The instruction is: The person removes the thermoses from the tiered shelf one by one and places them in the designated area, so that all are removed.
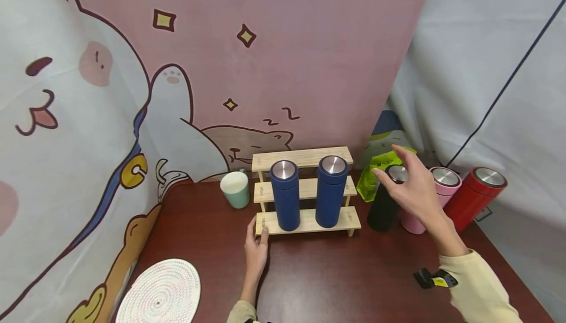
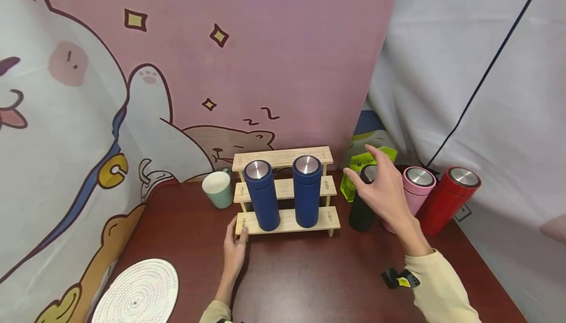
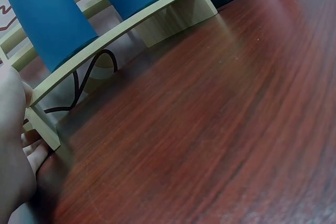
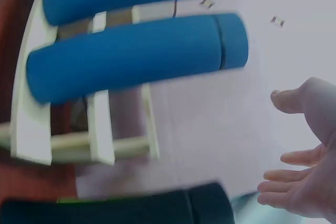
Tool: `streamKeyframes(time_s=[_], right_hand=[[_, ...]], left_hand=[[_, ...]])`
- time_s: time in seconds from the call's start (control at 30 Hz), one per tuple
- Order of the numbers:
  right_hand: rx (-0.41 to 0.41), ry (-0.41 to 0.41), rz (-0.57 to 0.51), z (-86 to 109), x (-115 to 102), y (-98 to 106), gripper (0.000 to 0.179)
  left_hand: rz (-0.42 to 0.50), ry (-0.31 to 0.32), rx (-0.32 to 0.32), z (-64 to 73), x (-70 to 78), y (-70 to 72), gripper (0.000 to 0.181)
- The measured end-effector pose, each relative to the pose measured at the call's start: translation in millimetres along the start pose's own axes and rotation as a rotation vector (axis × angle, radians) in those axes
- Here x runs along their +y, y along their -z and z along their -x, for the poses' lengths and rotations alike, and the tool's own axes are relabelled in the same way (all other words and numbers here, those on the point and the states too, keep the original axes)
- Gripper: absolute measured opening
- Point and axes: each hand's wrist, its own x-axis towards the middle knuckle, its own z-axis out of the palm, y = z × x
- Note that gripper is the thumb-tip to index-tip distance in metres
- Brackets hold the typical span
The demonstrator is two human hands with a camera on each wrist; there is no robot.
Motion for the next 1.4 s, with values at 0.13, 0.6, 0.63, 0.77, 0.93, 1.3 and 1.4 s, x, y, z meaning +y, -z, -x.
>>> streamKeyframes(time_s=[0.13, 0.6, 0.63, 0.77, 0.93, 1.3, 1.4], right_hand=[[-0.049, -0.025, -0.074, -1.2, -15, -9, 0.070], [-0.132, -0.043, -0.271, 1.1, -33, -53, 0.068], [-0.138, -0.050, -0.287, 1.5, -34, -56, 0.068], [-0.165, -0.067, -0.355, 4.1, -36, -69, 0.072], [-0.168, -0.064, -0.369, 8.6, -34, -83, 0.076], [-0.055, 0.029, -0.289, 14.2, -30, -86, 0.076], [-0.043, 0.014, -0.238, 18.0, -29, -81, 0.075]], left_hand=[[0.008, 0.003, -0.017, 0.9, -0.3, -1.9, 0.051], [0.030, -0.001, -0.011, 0.4, 0.8, -9.3, 0.052], [0.029, 0.003, -0.012, -0.1, 1.0, -9.3, 0.052], [0.030, -0.006, -0.017, -0.9, 1.0, -8.3, 0.052], [0.019, 0.001, -0.005, 1.0, -0.1, -5.4, 0.051], [0.018, -0.014, 0.015, -0.7, -2.1, -2.5, 0.051], [0.006, -0.012, 0.014, -1.0, -2.1, -1.1, 0.051]])
